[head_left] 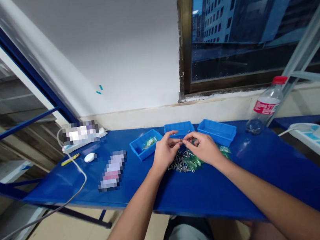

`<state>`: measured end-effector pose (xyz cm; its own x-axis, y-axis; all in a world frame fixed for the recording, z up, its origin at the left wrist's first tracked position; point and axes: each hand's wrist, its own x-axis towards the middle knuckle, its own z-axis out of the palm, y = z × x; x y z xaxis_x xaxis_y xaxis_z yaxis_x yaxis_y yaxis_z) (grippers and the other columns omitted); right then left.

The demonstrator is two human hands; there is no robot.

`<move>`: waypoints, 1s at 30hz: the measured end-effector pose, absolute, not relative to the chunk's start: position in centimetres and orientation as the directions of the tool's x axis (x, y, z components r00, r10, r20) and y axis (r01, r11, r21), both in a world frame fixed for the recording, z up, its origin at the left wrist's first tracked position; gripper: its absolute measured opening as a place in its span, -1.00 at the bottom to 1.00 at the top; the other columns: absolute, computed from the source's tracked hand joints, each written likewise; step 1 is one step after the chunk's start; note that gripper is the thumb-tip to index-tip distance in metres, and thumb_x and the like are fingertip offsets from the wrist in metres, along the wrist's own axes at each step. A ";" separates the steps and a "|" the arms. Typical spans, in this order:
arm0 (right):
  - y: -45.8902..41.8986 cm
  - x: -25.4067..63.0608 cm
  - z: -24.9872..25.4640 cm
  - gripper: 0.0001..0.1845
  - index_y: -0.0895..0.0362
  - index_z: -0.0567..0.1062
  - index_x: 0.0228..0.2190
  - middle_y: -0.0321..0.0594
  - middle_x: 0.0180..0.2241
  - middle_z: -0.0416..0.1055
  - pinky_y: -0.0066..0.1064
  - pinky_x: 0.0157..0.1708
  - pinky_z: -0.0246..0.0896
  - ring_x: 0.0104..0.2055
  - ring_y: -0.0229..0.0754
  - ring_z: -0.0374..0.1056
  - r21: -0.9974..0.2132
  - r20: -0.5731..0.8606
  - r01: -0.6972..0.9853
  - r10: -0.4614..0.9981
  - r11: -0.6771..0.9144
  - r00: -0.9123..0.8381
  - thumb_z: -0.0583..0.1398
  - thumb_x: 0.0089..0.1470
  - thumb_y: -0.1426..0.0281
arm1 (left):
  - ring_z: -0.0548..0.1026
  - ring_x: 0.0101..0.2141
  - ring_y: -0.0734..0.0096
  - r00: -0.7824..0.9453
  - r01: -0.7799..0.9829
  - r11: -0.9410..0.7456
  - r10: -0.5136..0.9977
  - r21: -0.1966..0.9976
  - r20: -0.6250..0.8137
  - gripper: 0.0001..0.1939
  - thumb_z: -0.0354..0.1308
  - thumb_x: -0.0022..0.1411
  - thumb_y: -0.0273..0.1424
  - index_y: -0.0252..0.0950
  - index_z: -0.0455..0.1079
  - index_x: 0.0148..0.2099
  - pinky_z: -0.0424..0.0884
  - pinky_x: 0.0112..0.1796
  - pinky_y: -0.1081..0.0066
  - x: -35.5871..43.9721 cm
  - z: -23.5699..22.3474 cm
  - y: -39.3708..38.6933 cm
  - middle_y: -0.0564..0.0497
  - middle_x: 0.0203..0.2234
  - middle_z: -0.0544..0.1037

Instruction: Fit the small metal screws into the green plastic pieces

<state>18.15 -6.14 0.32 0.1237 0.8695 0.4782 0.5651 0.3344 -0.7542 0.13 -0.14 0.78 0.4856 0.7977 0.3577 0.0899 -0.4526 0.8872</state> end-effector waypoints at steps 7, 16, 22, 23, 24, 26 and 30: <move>-6.1 18.4 0.1 -0.96 0.06 0.51 -0.39 -0.32 -0.47 0.48 -0.36 -0.38 0.25 -0.44 -0.20 0.36 -0.735 0.451 0.604 0.887 0.308 0.097 0.23 0.06 0.40 | 0.70 -0.18 0.28 0.616 0.252 -0.661 0.673 0.707 0.410 -0.56 0.25 0.30 -0.47 -0.20 0.33 0.19 0.58 -0.09 0.35 -0.2 0.9 -0.4 0.02 -0.16 0.73; -6.3 18.4 0.6 -0.94 0.05 0.44 -0.38 -0.33 -0.48 0.41 -0.38 -0.42 0.21 -0.46 -0.20 0.31 -0.756 0.467 0.573 0.874 0.317 0.132 0.18 0.13 0.35 | 0.66 -0.18 0.31 0.553 0.092 -0.589 0.701 0.803 0.451 -0.59 0.25 0.33 -0.43 -0.23 0.28 0.18 0.55 -0.08 0.30 0.1 1.1 -0.3 -0.06 -0.17 0.69; -6.4 18.3 0.7 -0.83 0.06 0.55 -0.33 -0.24 -0.35 0.53 -0.36 -0.35 0.25 -0.36 -0.16 0.41 -0.689 0.508 0.606 0.862 0.397 0.012 0.16 0.25 0.32 | 0.65 -0.13 0.29 0.438 -0.235 -0.305 0.814 0.923 0.381 -0.49 0.39 0.24 -0.36 -0.30 0.28 0.15 0.54 0.02 0.21 0.2 0.8 0.6 -0.15 -0.15 0.67; -6.4 18.2 0.6 -0.83 0.06 0.56 -0.32 -0.24 -0.36 0.54 -0.36 -0.35 0.26 -0.38 -0.16 0.40 -0.673 0.512 0.621 0.859 0.402 -0.001 0.17 0.24 0.32 | 0.65 -0.13 0.28 0.449 -0.258 -0.276 0.814 0.926 0.368 -0.45 0.42 0.22 -0.36 -0.30 0.28 0.16 0.54 0.03 0.20 0.2 0.8 0.6 -0.16 -0.14 0.66; -6.4 18.2 0.5 -0.83 0.06 0.57 -0.32 -0.24 -0.36 0.54 -0.35 -0.35 0.26 -0.40 -0.17 0.39 -0.663 0.516 0.630 0.857 0.404 -0.007 0.18 0.24 0.32 | 0.66 -0.14 0.28 0.465 -0.271 -0.255 0.810 0.928 0.358 -0.41 0.44 0.19 -0.36 -0.30 0.28 0.18 0.55 0.02 0.19 0.2 0.9 0.6 -0.17 -0.12 0.66; -6.3 18.1 0.3 -0.83 0.06 0.59 -0.31 -0.24 -0.37 0.56 -0.35 -0.35 0.28 -0.41 -0.17 0.40 -0.677 0.508 0.622 0.861 0.394 0.008 0.20 0.24 0.30 | 0.66 -0.14 0.27 0.491 -0.275 -0.243 0.796 0.930 0.354 -0.34 0.46 0.18 -0.34 -0.29 0.27 0.23 0.55 0.02 0.18 0.2 0.9 0.6 -0.20 -0.07 0.65; -5.8 18.6 -0.2 -0.78 0.06 0.59 -0.27 -0.22 -0.33 0.60 -0.35 -0.36 0.33 -0.37 -0.12 0.47 -0.782 0.452 0.520 0.887 0.344 0.094 0.21 0.25 0.21 | 0.64 -0.04 0.20 0.485 -0.120 -0.368 0.789 0.922 0.378 -0.50 0.35 0.30 -0.27 -0.31 0.36 0.20 0.53 0.06 0.17 0.0 1.0 0.4 -0.21 -0.04 0.64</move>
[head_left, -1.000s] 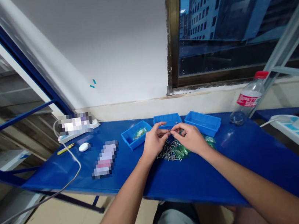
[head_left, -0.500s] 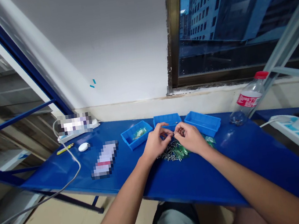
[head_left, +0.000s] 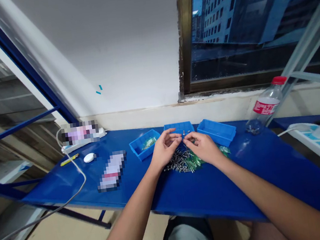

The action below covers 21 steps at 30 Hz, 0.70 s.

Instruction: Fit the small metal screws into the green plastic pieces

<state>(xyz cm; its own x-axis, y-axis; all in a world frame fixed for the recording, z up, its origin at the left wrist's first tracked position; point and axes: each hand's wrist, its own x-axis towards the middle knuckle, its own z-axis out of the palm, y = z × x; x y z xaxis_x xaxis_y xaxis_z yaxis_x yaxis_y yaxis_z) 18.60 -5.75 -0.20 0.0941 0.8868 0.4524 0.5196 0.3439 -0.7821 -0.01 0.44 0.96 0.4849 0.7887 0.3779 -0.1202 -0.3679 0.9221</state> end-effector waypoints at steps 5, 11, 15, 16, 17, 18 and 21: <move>-4.6 19.2 -0.4 -0.72 0.06 0.55 -0.25 -0.19 -0.27 0.63 -0.29 -0.20 0.39 -0.25 -0.07 0.53 -0.818 0.428 0.477 0.894 0.320 0.134 0.17 0.28 0.13 | 0.63 -0.04 0.16 0.580 0.334 -0.655 0.710 0.678 0.400 -0.75 0.18 0.41 -0.28 -0.26 0.55 0.02 0.50 0.06 0.19 -0.5 1.0 0.2 -0.12 -0.06 0.67; -3.8 19.3 0.2 -0.65 0.07 0.58 -0.40 -0.22 -0.48 0.57 -0.33 -0.36 0.32 -0.44 -0.10 0.45 -0.775 0.411 0.582 0.896 0.246 0.168 0.17 0.26 0.11 | 0.60 0.03 0.08 0.739 0.366 -0.792 0.566 0.488 0.365 -0.65 0.27 0.33 -0.25 -0.26 0.57 0.09 0.47 0.10 0.19 -0.7 0.2 0.2 -0.15 0.01 0.66; -4.7 19.2 0.6 -0.55 0.08 0.56 -0.48 -0.25 -0.57 0.50 -0.35 -0.45 0.20 -0.53 -0.15 0.35 -0.714 0.467 0.653 0.867 0.253 0.174 0.15 0.29 0.06 | 0.63 -0.04 0.11 0.745 0.361 -0.793 0.562 0.491 0.360 -0.73 0.28 0.31 -0.29 -0.23 0.62 0.02 0.49 0.05 0.22 -0.6 0.0 0.5 -0.11 -0.04 0.69; -5.0 19.1 0.6 -0.54 0.07 0.56 -0.48 -0.27 -0.59 0.48 -0.35 -0.46 0.17 -0.55 -0.17 0.32 -0.701 0.480 0.663 0.861 0.263 0.166 0.14 0.30 0.06 | 0.64 -0.07 0.12 0.743 0.372 -0.787 0.570 0.492 0.351 -0.74 0.27 0.31 -0.32 -0.22 0.63 0.01 0.49 0.03 0.23 -0.6 0.0 0.6 -0.09 -0.06 0.70; -5.3 19.0 0.7 -0.54 0.07 0.55 -0.49 -0.28 -0.60 0.46 -0.35 -0.47 0.14 -0.56 -0.18 0.30 -0.689 0.492 0.671 0.856 0.273 0.157 0.14 0.31 0.07 | 0.65 -0.09 0.13 0.740 0.384 -0.781 0.579 0.493 0.341 -0.76 0.27 0.31 -0.34 -0.21 0.64 0.00 0.50 0.01 0.25 -0.5 0.0 0.6 -0.08 -0.08 0.71; -5.6 18.9 0.7 -0.55 0.07 0.54 -0.49 -0.30 -0.61 0.44 -0.35 -0.48 0.12 -0.56 -0.19 0.28 -0.679 0.501 0.677 0.854 0.283 0.145 0.13 0.32 0.08 | 0.65 -0.10 0.14 0.737 0.392 -0.774 0.588 0.497 0.333 -0.76 0.27 0.29 -0.37 -0.21 0.64 -0.01 0.51 -0.01 0.27 -0.5 0.1 0.6 -0.06 -0.09 0.71; -6.3 18.5 0.7 -0.56 0.05 0.47 -0.51 -0.31 -0.61 0.40 -0.35 -0.48 0.08 -0.55 -0.20 0.26 -0.652 0.524 0.689 0.845 0.315 0.109 0.12 0.34 0.10 | 0.67 -0.18 0.20 0.730 0.394 -0.754 0.604 0.525 0.320 -0.75 0.25 0.24 -0.48 -0.19 0.65 -0.06 0.52 -0.08 0.35 -0.3 0.1 0.6 -0.01 -0.15 0.73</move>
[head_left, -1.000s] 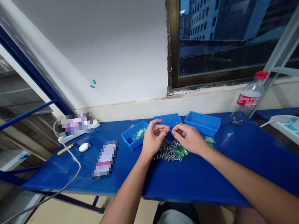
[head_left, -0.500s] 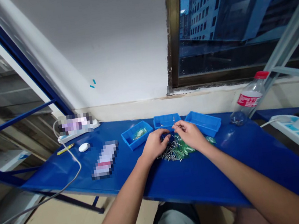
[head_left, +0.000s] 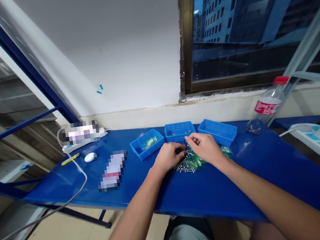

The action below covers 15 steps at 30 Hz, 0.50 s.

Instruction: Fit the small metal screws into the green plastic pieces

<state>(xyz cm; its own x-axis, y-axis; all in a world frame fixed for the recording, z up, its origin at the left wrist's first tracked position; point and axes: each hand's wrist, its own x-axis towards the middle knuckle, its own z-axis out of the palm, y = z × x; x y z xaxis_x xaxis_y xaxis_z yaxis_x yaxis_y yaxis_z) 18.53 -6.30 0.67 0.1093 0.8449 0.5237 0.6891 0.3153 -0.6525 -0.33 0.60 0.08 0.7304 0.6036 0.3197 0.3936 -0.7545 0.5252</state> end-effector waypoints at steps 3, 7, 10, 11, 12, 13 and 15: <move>-6.6 18.4 0.6 -0.57 0.05 0.42 -0.53 -0.31 -0.59 0.40 -0.35 -0.46 0.09 -0.53 -0.19 0.28 -0.632 0.543 0.698 0.835 0.337 0.089 0.12 0.35 0.13 | 0.68 -0.25 0.24 0.713 0.397 -0.732 0.626 0.553 0.317 -0.72 0.22 0.20 -0.55 -0.19 0.66 -0.11 0.52 -0.12 0.39 -0.2 0.2 0.5 0.03 -0.23 0.73; -6.7 18.4 0.7 -0.61 0.05 0.45 -0.49 -0.31 -0.56 0.42 -0.34 -0.42 0.14 -0.51 -0.18 0.31 -0.628 0.550 0.696 0.831 0.348 0.081 0.12 0.35 0.18 | 0.69 -0.18 0.23 0.638 0.398 -0.683 0.686 0.612 0.350 -0.74 0.23 0.18 -0.58 -0.20 0.64 -0.15 0.53 -0.03 0.34 -0.2 0.8 0.3 0.05 -0.22 0.73; -6.7 18.4 0.7 -0.69 0.06 0.52 -0.40 -0.27 -0.48 0.48 -0.32 -0.36 0.24 -0.45 -0.16 0.37 -0.630 0.568 0.683 0.819 0.370 0.081 0.13 0.34 0.22 | 0.69 -0.18 0.23 0.532 0.348 -0.631 0.742 0.693 0.409 -0.83 0.27 0.24 -0.50 -0.23 0.62 -0.13 0.56 -0.02 0.29 -0.1 1.1 0.1 0.01 -0.22 0.73; -6.6 18.4 0.7 -0.73 0.06 0.55 -0.35 -0.24 -0.42 0.52 -0.32 -0.34 0.27 -0.41 -0.15 0.40 -0.632 0.578 0.675 0.812 0.380 0.084 0.14 0.33 0.23 | 0.69 -0.19 0.24 0.501 0.316 -0.617 0.754 0.721 0.425 -0.85 0.28 0.25 -0.46 -0.25 0.61 -0.12 0.57 -0.03 0.27 -0.1 1.1 0.2 -0.01 -0.22 0.72; -6.6 18.4 0.7 -0.77 0.06 0.56 -0.29 -0.20 -0.35 0.55 -0.32 -0.33 0.30 -0.36 -0.13 0.43 -0.636 0.587 0.666 0.805 0.391 0.087 0.16 0.32 0.24 | 0.68 -0.20 0.25 0.478 0.279 -0.601 0.763 0.749 0.435 -0.86 0.29 0.26 -0.44 -0.26 0.59 -0.12 0.58 -0.04 0.26 -0.1 1.0 0.2 -0.03 -0.22 0.72; -6.5 18.4 0.6 -0.79 0.06 0.58 -0.23 -0.17 -0.27 0.56 -0.32 -0.33 0.33 -0.31 -0.12 0.45 -0.641 0.592 0.653 0.801 0.403 0.086 0.17 0.31 0.25 | 0.68 -0.21 0.26 0.461 0.236 -0.581 0.772 0.779 0.437 -0.86 0.30 0.26 -0.42 -0.27 0.58 -0.11 0.59 -0.04 0.25 0.0 0.9 0.3 -0.04 -0.22 0.71; -6.4 18.4 0.6 -0.80 0.06 0.59 -0.18 -0.13 -0.19 0.56 -0.33 -0.34 0.34 -0.25 -0.10 0.47 -0.645 0.600 0.633 0.797 0.428 0.073 0.18 0.29 0.28 | 0.68 -0.21 0.28 0.447 0.144 -0.527 0.790 0.838 0.420 -0.82 0.34 0.25 -0.39 -0.31 0.55 -0.09 0.60 -0.04 0.23 0.2 0.5 0.5 -0.09 -0.22 0.71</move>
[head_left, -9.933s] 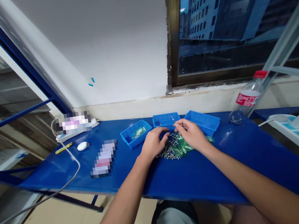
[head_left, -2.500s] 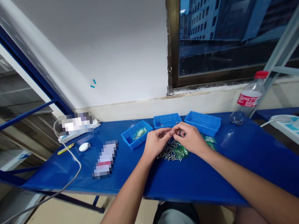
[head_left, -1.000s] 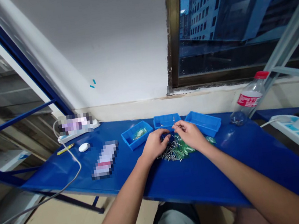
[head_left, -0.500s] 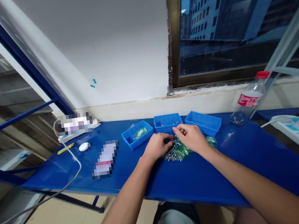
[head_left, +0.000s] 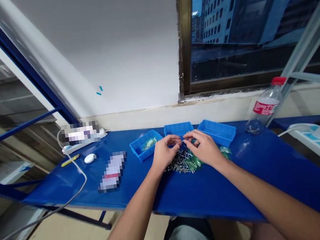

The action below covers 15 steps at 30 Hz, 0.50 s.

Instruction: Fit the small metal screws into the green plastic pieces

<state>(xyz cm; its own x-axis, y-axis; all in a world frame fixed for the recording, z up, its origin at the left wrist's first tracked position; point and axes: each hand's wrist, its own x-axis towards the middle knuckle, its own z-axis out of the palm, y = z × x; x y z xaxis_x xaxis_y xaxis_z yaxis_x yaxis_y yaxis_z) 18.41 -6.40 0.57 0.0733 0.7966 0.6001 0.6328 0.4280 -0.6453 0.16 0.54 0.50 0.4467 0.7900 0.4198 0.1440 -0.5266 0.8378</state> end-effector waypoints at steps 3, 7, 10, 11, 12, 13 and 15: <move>-6.3 18.5 0.5 -0.83 0.05 0.60 -0.23 -0.15 -0.23 0.55 -0.31 -0.31 0.35 -0.28 -0.11 0.45 -0.619 0.610 0.649 0.791 0.442 0.043 0.18 0.28 0.33 | 0.67 -0.20 0.28 0.450 0.020 -0.440 0.806 0.898 0.385 -0.75 0.38 0.23 -0.35 -0.34 0.52 -0.08 0.60 -0.02 0.21 0.4 0.0 0.8 -0.14 -0.21 0.70; -6.2 18.7 0.4 -0.88 0.05 0.57 -0.28 -0.20 -0.33 0.53 -0.28 -0.26 0.32 -0.37 -0.12 0.39 -0.572 0.603 0.707 0.797 0.416 0.019 0.19 0.23 0.39 | 0.67 -0.19 0.29 0.440 -0.045 -0.390 0.819 0.920 0.369 -0.74 0.40 0.22 -0.34 -0.34 0.51 -0.10 0.59 0.00 0.18 0.5 0.0 0.7 -0.15 -0.22 0.70; -6.1 18.6 0.1 -0.92 0.05 0.53 -0.28 -0.23 -0.36 0.51 -0.31 -0.28 0.30 -0.38 -0.14 0.37 -0.579 0.586 0.709 0.810 0.402 0.019 0.20 0.17 0.41 | 0.67 -0.20 0.28 0.437 -0.070 -0.364 0.826 0.929 0.357 -0.72 0.41 0.20 -0.34 -0.36 0.49 -0.10 0.59 -0.01 0.18 0.5 0.3 0.5 -0.17 -0.23 0.69; -6.1 18.6 0.0 -0.91 0.06 0.51 -0.27 -0.24 -0.37 0.49 -0.32 -0.30 0.29 -0.38 -0.15 0.37 -0.591 0.579 0.704 0.815 0.395 0.030 0.21 0.15 0.42 | 0.68 -0.19 0.27 0.442 -0.079 -0.358 0.824 0.930 0.354 -0.70 0.42 0.19 -0.34 -0.37 0.49 -0.08 0.59 -0.01 0.20 0.5 0.5 0.4 -0.18 -0.22 0.69; -6.1 18.5 0.0 -0.86 0.06 0.51 -0.22 -0.26 -0.37 0.48 -0.33 -0.31 0.29 -0.39 -0.16 0.36 -0.604 0.571 0.696 0.820 0.388 0.039 0.21 0.13 0.42 | 0.68 -0.18 0.26 0.448 -0.084 -0.355 0.821 0.931 0.354 -0.67 0.42 0.19 -0.32 -0.37 0.49 -0.06 0.59 -0.02 0.21 0.5 0.6 0.3 -0.19 -0.19 0.69; -6.1 18.4 0.0 -0.79 0.07 0.50 -0.16 -0.27 -0.38 0.46 -0.34 -0.32 0.28 -0.41 -0.17 0.35 -0.617 0.564 0.687 0.824 0.384 0.047 0.20 0.12 0.43 | 0.68 -0.17 0.25 0.454 -0.085 -0.356 0.818 0.931 0.354 -0.64 0.42 0.20 -0.30 -0.37 0.49 -0.03 0.60 -0.03 0.23 0.4 0.8 0.2 -0.19 -0.17 0.69; -6.2 18.3 0.1 -0.67 0.08 0.49 -0.05 -0.28 -0.36 0.45 -0.35 -0.34 0.29 -0.43 -0.19 0.33 -0.641 0.559 0.664 0.827 0.385 0.061 0.18 0.11 0.45 | 0.68 -0.21 0.26 0.468 -0.059 -0.362 0.813 0.930 0.346 -0.60 0.38 0.25 -0.22 -0.35 0.49 0.03 0.61 -0.10 0.27 0.3 1.1 -0.1 -0.16 -0.19 0.69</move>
